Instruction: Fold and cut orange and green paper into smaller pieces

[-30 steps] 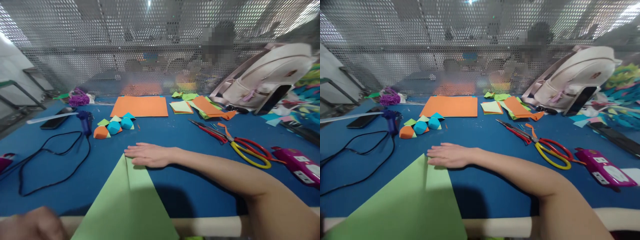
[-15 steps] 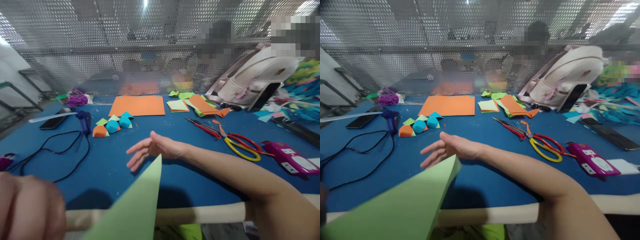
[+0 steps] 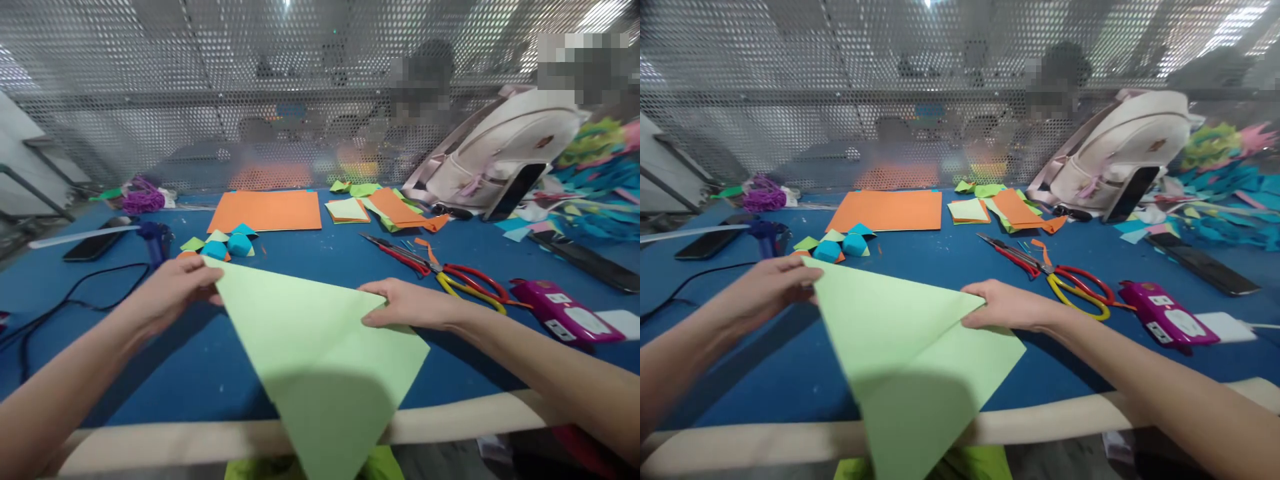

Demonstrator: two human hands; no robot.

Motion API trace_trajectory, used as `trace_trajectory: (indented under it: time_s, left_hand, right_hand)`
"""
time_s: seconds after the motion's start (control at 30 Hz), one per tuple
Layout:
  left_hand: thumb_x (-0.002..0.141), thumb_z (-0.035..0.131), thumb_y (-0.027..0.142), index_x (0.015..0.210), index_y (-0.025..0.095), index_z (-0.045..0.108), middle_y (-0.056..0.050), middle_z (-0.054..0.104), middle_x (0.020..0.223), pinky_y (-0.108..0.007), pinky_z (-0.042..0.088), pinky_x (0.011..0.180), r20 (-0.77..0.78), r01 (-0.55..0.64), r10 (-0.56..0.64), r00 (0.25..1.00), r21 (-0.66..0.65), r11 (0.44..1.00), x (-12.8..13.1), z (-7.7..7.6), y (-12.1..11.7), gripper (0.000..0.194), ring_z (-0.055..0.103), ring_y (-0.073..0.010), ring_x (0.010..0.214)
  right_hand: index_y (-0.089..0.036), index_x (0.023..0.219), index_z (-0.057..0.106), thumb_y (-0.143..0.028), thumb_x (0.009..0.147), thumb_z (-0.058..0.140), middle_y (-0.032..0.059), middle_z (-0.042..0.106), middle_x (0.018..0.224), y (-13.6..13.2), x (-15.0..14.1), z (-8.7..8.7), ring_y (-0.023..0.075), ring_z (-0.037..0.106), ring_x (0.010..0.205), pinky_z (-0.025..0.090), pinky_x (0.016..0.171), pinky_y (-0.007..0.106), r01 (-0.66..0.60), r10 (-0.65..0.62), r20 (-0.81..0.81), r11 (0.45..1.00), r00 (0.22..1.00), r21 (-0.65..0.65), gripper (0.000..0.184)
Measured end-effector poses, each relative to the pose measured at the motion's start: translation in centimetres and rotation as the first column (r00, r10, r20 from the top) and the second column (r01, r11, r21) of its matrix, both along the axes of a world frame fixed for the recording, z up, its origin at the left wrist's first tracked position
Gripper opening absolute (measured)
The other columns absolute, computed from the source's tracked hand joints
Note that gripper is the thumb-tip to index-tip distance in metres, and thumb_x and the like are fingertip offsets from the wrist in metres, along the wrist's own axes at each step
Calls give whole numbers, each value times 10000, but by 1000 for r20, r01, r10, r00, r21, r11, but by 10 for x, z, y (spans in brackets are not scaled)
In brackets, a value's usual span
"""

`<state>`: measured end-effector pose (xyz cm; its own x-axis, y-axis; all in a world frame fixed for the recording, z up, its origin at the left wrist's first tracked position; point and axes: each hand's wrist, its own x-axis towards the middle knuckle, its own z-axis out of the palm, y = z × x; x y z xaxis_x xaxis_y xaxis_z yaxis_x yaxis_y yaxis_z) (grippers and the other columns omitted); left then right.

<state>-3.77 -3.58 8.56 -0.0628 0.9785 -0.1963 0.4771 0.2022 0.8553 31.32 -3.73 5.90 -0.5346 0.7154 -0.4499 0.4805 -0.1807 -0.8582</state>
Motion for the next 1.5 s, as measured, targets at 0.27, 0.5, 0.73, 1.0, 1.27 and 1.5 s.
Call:
trace_trajectory:
  time_s: [0.27, 0.5, 0.73, 1.0, 1.27, 1.5]
  left_hand:
    - [756, 540, 523, 814, 183, 592, -16, 628, 616, -324, 473, 563, -443, 292, -265, 856, -9, 956, 24, -38, 33, 349, 601, -200, 534]
    - [906, 421, 389, 1156, 137, 580, -199, 563, 1292, -509, 478, 954, -837, 519, 35, 545, 370, 771, 44, -27, 37, 390, 549, -359, 1198]
    - [945, 523, 361, 1122, 119, 649, -169, 604, 1319, -417, 464, 1034, -817, 911, -528, 232, -8, 413, 167, -23, 49, 325, 565, -292, 1235]
    - [965, 496, 445, 1285, 30, 562, -254, 469, 1443, -466, 355, 1131, -811, 985, -582, 55, -52, 166, 259, -53, 50, 529, 431, -363, 1365]
    - [981, 391, 535, 1364, 41, 496, -234, 409, 1502, -440, 305, 1160, -798, 991, -598, 71, -13, 135, 279, -62, 66, 634, 359, -343, 1417]
    - [954, 337, 636, 1521, 89, 265, -143, 187, 1613, -455, 130, 1222, -732, 994, -681, 13, -62, 86, 294, -70, 88, 792, 141, -271, 1504]
  right_hand:
    - [-134, 1132, 670, -383, 843, 535, 175, 702, 1087, 48, 79, -21, 313, 644, 991, 505, 844, 441, -69, -486, 417, 585, 768, 808, 405]
    - [-154, 1152, 659, -308, 799, 563, 140, 714, 1101, 69, 89, -42, 306, 645, 1022, 494, 902, 438, -86, -504, 419, 557, 755, 826, 397]
    - [-149, 1015, 696, -456, 754, 615, 97, 744, 932, 68, 104, -36, 214, 680, 777, 537, 723, 335, 462, -631, 28, 597, 776, 656, 411]
    - [-168, 922, 714, -381, 703, 582, 53, 735, 858, 62, 97, -33, 199, 639, 742, 502, 704, 316, 397, -628, 67, 567, 776, 722, 333]
    - [-157, 870, 714, -343, 669, 587, 22, 685, 718, 70, 119, -26, 151, 571, 605, 442, 569, 264, 574, -730, -31, 509, 683, 641, 302]
    - [-169, 868, 706, -314, 674, 573, 4, 661, 679, 83, 138, -35, 137, 550, 560, 433, 542, 253, 653, -769, -112, 445, 629, 613, 276]
